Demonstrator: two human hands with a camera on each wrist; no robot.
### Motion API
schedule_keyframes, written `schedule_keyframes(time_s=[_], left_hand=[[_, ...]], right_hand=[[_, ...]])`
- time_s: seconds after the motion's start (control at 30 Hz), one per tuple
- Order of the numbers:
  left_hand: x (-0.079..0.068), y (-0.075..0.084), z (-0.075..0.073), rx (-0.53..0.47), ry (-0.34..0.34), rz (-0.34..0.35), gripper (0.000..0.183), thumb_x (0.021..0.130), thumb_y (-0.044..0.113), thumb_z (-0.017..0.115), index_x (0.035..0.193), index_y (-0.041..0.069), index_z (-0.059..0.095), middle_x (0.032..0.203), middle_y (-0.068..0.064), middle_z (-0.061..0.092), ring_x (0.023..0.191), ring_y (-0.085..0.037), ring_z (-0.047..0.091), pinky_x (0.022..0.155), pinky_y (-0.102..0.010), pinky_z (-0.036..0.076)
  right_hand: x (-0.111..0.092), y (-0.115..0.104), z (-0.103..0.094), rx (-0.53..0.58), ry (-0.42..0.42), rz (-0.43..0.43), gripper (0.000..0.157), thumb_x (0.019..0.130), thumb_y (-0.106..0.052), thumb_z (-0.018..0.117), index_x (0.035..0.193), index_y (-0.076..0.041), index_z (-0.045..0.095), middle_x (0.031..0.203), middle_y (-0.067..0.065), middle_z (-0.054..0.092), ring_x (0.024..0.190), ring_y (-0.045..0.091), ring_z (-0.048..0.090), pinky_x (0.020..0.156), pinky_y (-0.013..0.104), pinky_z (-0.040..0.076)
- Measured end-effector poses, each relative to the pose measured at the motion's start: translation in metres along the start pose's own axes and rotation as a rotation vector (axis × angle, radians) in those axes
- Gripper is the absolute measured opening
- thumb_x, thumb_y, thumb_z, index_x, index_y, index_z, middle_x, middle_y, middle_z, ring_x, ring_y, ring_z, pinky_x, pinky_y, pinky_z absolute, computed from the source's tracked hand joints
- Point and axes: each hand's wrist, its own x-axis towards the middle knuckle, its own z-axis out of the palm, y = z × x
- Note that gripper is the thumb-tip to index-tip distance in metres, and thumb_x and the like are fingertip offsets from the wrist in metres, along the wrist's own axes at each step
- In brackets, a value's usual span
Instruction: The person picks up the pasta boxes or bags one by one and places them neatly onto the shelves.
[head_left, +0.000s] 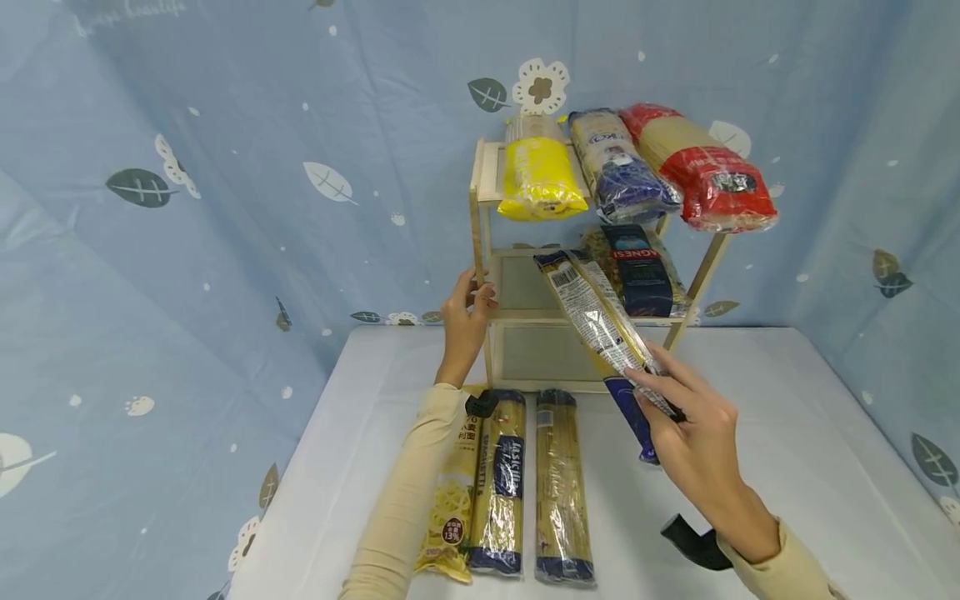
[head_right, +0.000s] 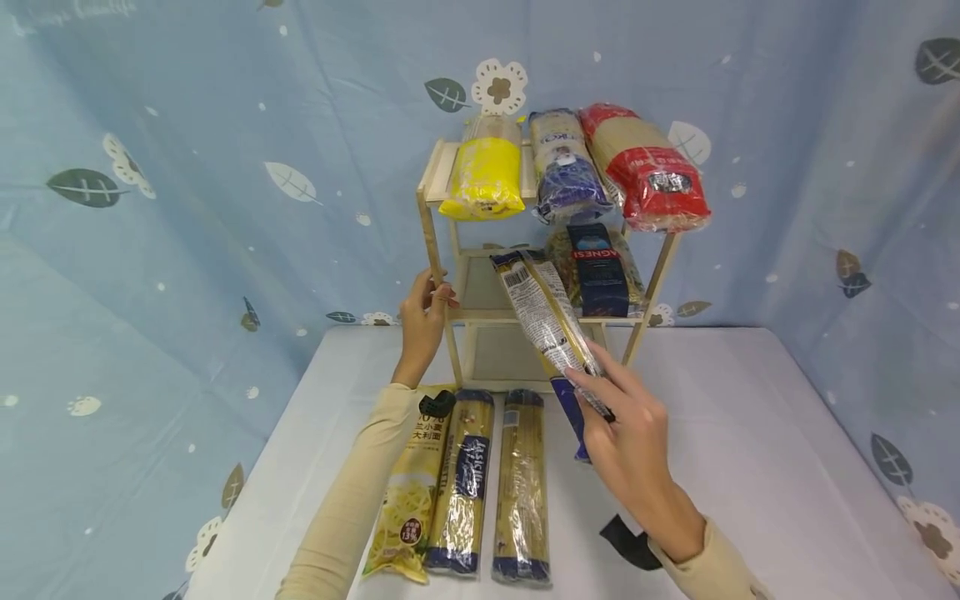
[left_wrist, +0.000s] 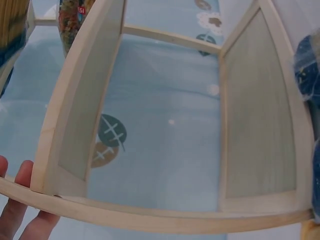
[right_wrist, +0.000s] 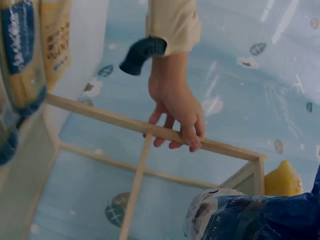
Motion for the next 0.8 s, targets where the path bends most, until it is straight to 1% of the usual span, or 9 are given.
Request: schedule_keyframes(time_s=[0.07,0.13,0.23,0.37,0.43,0.5,0.57,0.6,0.8], left_hand=[[0.0,0.0,0.001,-0.009,0.004,0.002,0.032,0.096,0.011,0.056,0.126,0.002,0.055,0.096,-0.021,0.065,0.07,-0.023,0.067,0.064,-0.032,0.056],[0.001,0.0,0.002,-0.026,0.009,0.009,0.032,0.095,0.009,0.056,0.127,0.001,0.054,0.096,-0.022,0.064,0.069,-0.025,0.067,0.064,-0.034,0.056],[0.002,0.001,0.003,-0.047,0.021,0.028,0.032,0.095,0.007,0.057,0.126,-0.001,0.055,0.095,-0.025,0.064,0.068,-0.029,0.067,0.063,-0.039,0.056],[0.003,0.0,0.001,-0.041,0.03,0.042,0.03,0.095,0.007,0.057,0.124,-0.002,0.055,0.093,-0.025,0.064,0.066,-0.029,0.066,0.062,-0.039,0.056],[0.002,0.0,0.0,-0.029,0.025,0.033,0.03,0.095,0.009,0.056,0.124,0.0,0.055,0.094,-0.024,0.065,0.067,-0.027,0.067,0.062,-0.036,0.056],[0.002,0.001,-0.001,-0.015,0.016,0.015,0.031,0.096,0.012,0.056,0.125,0.0,0.054,0.094,-0.022,0.065,0.068,-0.024,0.067,0.063,-0.033,0.056],[0.001,0.001,-0.002,-0.003,0.004,0.003,0.033,0.097,0.014,0.055,0.127,0.001,0.053,0.095,-0.019,0.065,0.069,-0.022,0.067,0.063,-0.03,0.056],[0.001,0.001,-0.002,0.0,0.001,0.001,0.034,0.097,0.015,0.054,0.128,0.0,0.053,0.096,-0.019,0.065,0.069,-0.022,0.067,0.062,-0.029,0.056],[-0.001,0.001,-0.003,0.009,-0.003,-0.01,0.036,0.098,0.018,0.053,0.13,0.001,0.052,0.096,-0.017,0.066,0.069,-0.022,0.067,0.059,-0.029,0.055]], right_hand=[[0.012,0.003,0.007,-0.006,0.011,-0.012,0.035,0.071,0.025,0.064,0.098,0.005,0.073,0.126,0.016,0.059,0.108,0.038,0.059,0.061,0.011,0.032],[0.024,0.007,0.014,-0.019,0.008,-0.016,0.034,0.072,0.023,0.064,0.098,0.004,0.073,0.126,0.017,0.059,0.085,0.031,0.067,0.049,0.011,0.029],[0.041,0.013,0.027,-0.037,0.003,-0.011,0.032,0.074,0.021,0.063,0.097,0.003,0.074,0.125,0.018,0.06,0.072,0.03,0.066,0.041,0.019,0.019],[0.06,0.021,0.048,-0.052,-0.012,-0.002,0.029,0.076,0.018,0.061,0.096,0.002,0.074,0.12,0.021,0.061,0.076,0.035,0.066,0.042,0.026,0.019],[0.067,0.025,0.058,-0.06,-0.022,0.007,0.029,0.076,0.016,0.06,0.096,0.001,0.075,0.118,0.022,0.062,0.048,0.026,0.054,0.042,0.026,0.018],[0.074,0.028,0.068,-0.068,-0.034,0.035,0.028,0.077,0.014,0.058,0.096,0.001,0.075,0.117,0.022,0.063,0.036,0.017,0.035,0.04,0.026,0.014],[0.08,0.032,0.077,-0.082,-0.052,0.076,0.029,0.077,0.012,0.056,0.096,0.0,0.075,0.118,0.022,0.062,0.036,0.011,0.012,0.04,0.026,0.012],[0.082,0.034,0.082,-0.087,-0.063,0.101,0.03,0.078,0.011,0.055,0.097,0.0,0.075,0.119,0.022,0.062,0.037,0.01,0.011,0.04,0.026,0.011],[0.094,0.046,0.108,-0.123,-0.113,0.162,0.039,0.074,0.011,0.047,0.102,0.001,0.073,0.115,0.019,0.063,0.046,0.023,0.038,0.041,0.029,0.014]])
